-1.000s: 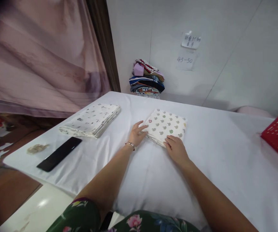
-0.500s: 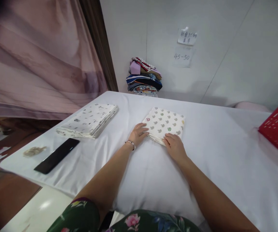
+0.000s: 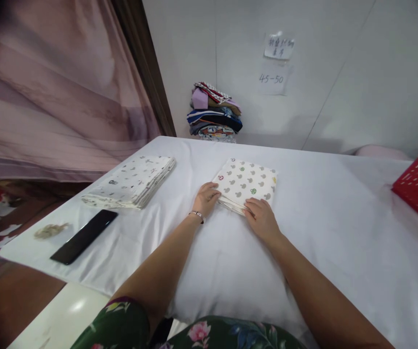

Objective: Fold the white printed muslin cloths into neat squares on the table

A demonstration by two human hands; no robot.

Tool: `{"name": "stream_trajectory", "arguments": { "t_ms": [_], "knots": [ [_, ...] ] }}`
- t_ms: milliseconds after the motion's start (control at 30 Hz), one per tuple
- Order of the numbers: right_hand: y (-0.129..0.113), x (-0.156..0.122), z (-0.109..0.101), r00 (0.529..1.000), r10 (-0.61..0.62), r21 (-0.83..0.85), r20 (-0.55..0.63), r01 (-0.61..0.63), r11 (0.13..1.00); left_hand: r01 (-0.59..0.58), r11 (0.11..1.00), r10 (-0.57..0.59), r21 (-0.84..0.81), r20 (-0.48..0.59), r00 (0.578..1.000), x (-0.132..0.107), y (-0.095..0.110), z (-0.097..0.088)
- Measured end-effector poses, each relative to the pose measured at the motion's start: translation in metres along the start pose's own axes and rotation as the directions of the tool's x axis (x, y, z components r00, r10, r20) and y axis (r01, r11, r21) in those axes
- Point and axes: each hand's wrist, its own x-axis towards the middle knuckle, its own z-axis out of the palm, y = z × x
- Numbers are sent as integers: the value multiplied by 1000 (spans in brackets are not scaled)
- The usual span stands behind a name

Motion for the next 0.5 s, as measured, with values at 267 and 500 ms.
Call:
{"name": "stream_trajectory", "arguments": {
  "t_ms": [267, 500],
  "knots": [
    [3, -2, 1, 1000, 13, -1, 6, -13, 1000, -104, 994, 105, -20, 106, 989, -1, -7, -6],
    [0, 1, -2, 997, 76, 53, -7, -76, 996, -120, 992, 117, 24, 109, 987, -1, -7, -4]
  ]
}}
